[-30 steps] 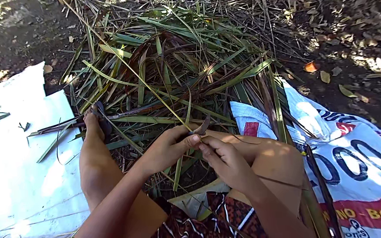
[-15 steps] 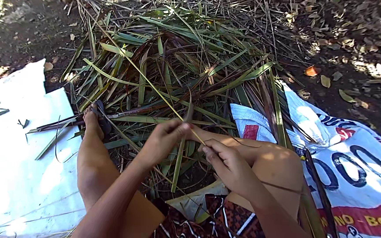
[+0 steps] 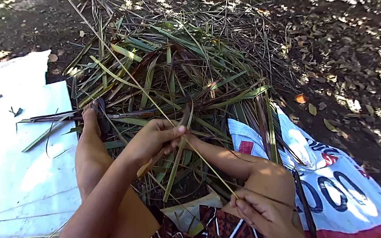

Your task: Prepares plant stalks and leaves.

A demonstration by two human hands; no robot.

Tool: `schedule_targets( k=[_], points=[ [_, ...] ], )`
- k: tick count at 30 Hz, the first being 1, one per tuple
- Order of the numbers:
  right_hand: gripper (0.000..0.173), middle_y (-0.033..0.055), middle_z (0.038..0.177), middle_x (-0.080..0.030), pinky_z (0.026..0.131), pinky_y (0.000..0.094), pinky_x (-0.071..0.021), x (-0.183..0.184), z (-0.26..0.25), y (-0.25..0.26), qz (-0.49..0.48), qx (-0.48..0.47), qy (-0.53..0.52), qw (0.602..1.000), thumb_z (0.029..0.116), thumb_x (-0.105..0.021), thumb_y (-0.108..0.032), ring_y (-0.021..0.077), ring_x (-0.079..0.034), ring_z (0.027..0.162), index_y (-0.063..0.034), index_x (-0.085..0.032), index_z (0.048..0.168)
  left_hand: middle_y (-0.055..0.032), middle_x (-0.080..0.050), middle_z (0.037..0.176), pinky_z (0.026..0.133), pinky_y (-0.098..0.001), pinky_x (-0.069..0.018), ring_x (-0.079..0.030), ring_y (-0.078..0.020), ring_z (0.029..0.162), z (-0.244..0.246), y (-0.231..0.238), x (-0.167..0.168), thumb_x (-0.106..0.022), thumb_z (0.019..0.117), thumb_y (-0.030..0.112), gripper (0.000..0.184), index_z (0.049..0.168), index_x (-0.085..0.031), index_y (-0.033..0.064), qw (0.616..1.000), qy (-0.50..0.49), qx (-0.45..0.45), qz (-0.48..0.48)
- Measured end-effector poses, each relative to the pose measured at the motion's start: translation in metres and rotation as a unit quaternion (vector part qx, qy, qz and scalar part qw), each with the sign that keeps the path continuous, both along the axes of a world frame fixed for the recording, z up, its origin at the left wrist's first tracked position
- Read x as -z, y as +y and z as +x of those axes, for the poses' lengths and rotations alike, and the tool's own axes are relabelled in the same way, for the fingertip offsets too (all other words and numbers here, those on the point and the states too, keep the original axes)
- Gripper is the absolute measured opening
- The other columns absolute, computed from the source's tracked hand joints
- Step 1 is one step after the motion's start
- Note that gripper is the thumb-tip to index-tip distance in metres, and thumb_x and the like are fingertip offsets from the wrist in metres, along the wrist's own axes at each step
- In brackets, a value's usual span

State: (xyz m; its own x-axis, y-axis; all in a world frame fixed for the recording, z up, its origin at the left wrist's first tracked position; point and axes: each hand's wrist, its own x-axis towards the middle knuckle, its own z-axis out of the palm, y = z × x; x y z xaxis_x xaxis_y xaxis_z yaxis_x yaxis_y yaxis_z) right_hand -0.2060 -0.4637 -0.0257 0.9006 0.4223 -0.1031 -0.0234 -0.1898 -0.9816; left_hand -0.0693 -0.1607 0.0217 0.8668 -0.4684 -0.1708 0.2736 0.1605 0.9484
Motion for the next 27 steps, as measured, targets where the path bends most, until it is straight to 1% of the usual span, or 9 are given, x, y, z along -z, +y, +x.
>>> schedule_targets(
  k=[4, 7, 10, 14, 16, 19, 22, 25, 27],
  points=[
    [0.027, -0.0113, 0.069, -0.049, 0.059, 0.0092, -0.0371, -0.008, -0.017, -0.021, -0.048, -0.018, 0.013, 0.999, 0.1085, -0.046, -0.018, -0.0111, -0.043, 0.062, 0.0012, -0.064, 0.104, 0.0022, -0.059, 0.061, 0.048, -0.0138, -0.045, -0.052, -0.001, 0.049, -0.001, 0.006, 0.001, -0.051, 0.1006, 0.007, 0.021, 0.09, -0.069, 0.004, 0.999, -0.01, -0.031, -0.009],
    [0.024, -0.012, 0.072, -0.05, 0.056, 0.0103, -0.0378, -0.011, -0.01, -0.014, -0.05, -0.037, 0.055, 0.996, 0.1061, -0.044, -0.013, -0.0097, -0.044, 0.06, 0.0, -0.064, 0.108, 0.0072, -0.061, 0.067, 0.052, -0.0135, -0.0463, -0.054, 0.0018, 0.054, -0.019, -0.022, 0.007, -0.057, 0.1024, 0.01, 0.012, 0.101, -0.066, 0.0041, 0.998, -0.049, 0.03, 0.039],
    [0.027, -0.0166, 0.067, -0.043, 0.05, 0.0063, -0.0328, -0.015, 0.007, 0.013, 0.009, -0.02, 0.016, 1.0, 0.1104, -0.042, -0.027, -0.0128, -0.037, 0.055, -0.0122, -0.065, 0.106, 0.0116, -0.061, 0.072, 0.055, -0.0125, -0.0462, -0.054, 0.0056, 0.058, -0.042, -0.054, 0.017, -0.057, 0.1034, 0.017, 0.014, 0.103, -0.065, 0.0053, 0.984, -0.09, 0.15, 0.023],
    [0.027, -0.0192, 0.063, -0.039, 0.047, 0.0052, -0.0297, -0.022, 0.013, 0.02, 0.081, -0.035, 0.047, 0.995, 0.11, -0.044, -0.032, -0.0137, -0.035, 0.052, -0.0201, -0.063, 0.096, 0.0141, -0.065, 0.074, 0.05, -0.0096, -0.0435, -0.052, 0.008, 0.055, -0.04, -0.041, 0.004, -0.059, 0.1012, 0.012, 0.011, 0.108, -0.067, 0.0081, 0.987, -0.059, 0.148, -0.001],
    [0.024, -0.0201, 0.063, -0.04, 0.048, 0.0056, -0.0309, -0.024, 0.004, 0.015, 0.087, -0.028, 0.082, 0.992, 0.1093, -0.045, -0.029, -0.0135, -0.036, 0.053, -0.0216, -0.063, 0.094, 0.0134, -0.062, 0.07, 0.05, -0.0098, -0.0418, -0.05, 0.0078, 0.054, -0.039, -0.029, -0.004, -0.058, 0.1011, 0.01, 0.01, 0.104, -0.067, 0.009, 0.996, -0.05, 0.074, -0.001],
    [0.023, -0.0224, 0.063, -0.043, 0.049, 0.0071, -0.0305, -0.025, -0.017, 0.002, 0.082, 0.013, 0.124, 0.989, 0.1085, -0.047, -0.028, -0.0136, -0.037, 0.054, -0.0246, -0.064, 0.093, 0.0059, -0.058, 0.062, 0.048, -0.0126, -0.0437, -0.05, 0.0011, 0.049, -0.018, 0.005, -0.006, -0.051, 0.102, 0.007, 0.019, 0.096, -0.068, 0.0093, 0.991, -0.037, -0.128, -0.012],
    [0.023, -0.0207, 0.065, -0.044, 0.052, 0.0086, -0.0313, -0.02, -0.028, -0.004, 0.036, 0.005, 0.102, 0.994, 0.1088, -0.044, -0.019, -0.0129, -0.038, 0.056, -0.0177, -0.062, 0.095, 0.0018, -0.054, 0.061, 0.047, -0.0156, -0.0451, -0.049, -0.0032, 0.047, -0.006, 0.012, 0.004, -0.047, 0.1038, 0.007, 0.019, 0.095, -0.065, 0.0061, 0.984, -0.034, -0.172, -0.022],
    [0.024, -0.0085, 0.068, -0.049, 0.056, 0.0081, -0.034, -0.019, -0.024, 0.005, -0.064, 0.002, 0.005, 0.998, 0.1063, -0.046, -0.009, -0.011, -0.04, 0.059, 0.0028, -0.063, 0.095, 0.0068, -0.056, 0.067, 0.051, -0.0151, -0.0452, -0.051, 0.0004, 0.053, -0.031, -0.028, 0.014, -0.053, 0.1044, 0.013, 0.014, 0.103, -0.064, 0.0047, 0.999, -0.031, -0.02, 0.023],
    [0.025, -0.0016, 0.068, -0.052, 0.058, 0.0081, -0.0372, -0.016, -0.017, 0.014, -0.109, 0.026, -0.073, 0.991, 0.1051, -0.047, -0.009, -0.0091, -0.043, 0.06, 0.0078, -0.064, 0.095, 0.0098, -0.055, 0.071, 0.056, -0.0143, -0.044, -0.05, 0.0038, 0.058, -0.054, -0.06, 0.017, -0.054, 0.1049, 0.018, 0.017, 0.106, -0.063, 0.0032, 0.992, -0.04, 0.11, 0.043]
  ],
)
